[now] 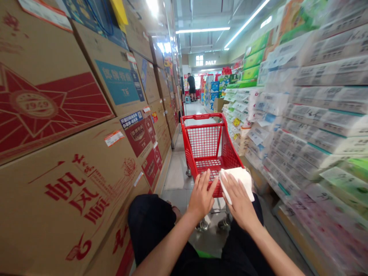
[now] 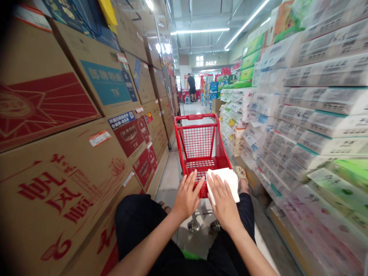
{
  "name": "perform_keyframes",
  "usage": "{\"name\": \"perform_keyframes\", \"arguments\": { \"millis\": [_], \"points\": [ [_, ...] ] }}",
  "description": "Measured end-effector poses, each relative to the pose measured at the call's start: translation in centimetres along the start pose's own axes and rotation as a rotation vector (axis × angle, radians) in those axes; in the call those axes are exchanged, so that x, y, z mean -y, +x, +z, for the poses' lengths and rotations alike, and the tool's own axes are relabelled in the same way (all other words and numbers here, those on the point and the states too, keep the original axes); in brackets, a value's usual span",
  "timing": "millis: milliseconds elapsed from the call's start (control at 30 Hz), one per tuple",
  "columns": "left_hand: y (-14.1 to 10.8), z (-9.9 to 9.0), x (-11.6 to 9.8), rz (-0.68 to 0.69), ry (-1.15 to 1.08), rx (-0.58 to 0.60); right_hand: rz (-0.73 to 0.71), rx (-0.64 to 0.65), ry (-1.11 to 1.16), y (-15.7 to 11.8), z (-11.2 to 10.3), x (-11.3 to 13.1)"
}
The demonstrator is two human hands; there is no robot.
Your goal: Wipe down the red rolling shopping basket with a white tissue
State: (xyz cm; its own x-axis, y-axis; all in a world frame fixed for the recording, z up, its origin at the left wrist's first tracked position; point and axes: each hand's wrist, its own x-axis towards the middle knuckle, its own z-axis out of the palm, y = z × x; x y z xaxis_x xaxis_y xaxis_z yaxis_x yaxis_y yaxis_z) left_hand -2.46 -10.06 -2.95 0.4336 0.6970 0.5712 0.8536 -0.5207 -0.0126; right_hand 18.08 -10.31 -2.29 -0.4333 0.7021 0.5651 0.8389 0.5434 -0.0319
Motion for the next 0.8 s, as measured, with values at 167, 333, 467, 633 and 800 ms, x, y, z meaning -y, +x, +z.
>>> {"name": "perform_keyframes", "arguments": {
  "millis": [167,333,467,633,800],
  "points": [
    [-0.2,0.2,0.7,0.043,-0.008,0.018,0.002,0.001,-0.052,-0.5,-0.9,-3.4],
    [0.2,0.8,0.2,0.028,-0.036,-0.009,0.117,-0.095,-0.060,-0.1,-0.5,-5.2],
    [0.6,1.1,-0.2,-0.005,-0.044,-0.052,0.041,-0.047,0.031,0.6,0.5,-1.5],
    [0.5,0.5,0.3,0.033,-0.044,-0.006,-0.046,-0.011,0.099,0.5,0.6,-0.7],
    [0.5,0.1,0.5,0.068,-0.030,0.010,0.075,-0.065,0.071,-0.4,-0.1,-5.6]
  ]
}}
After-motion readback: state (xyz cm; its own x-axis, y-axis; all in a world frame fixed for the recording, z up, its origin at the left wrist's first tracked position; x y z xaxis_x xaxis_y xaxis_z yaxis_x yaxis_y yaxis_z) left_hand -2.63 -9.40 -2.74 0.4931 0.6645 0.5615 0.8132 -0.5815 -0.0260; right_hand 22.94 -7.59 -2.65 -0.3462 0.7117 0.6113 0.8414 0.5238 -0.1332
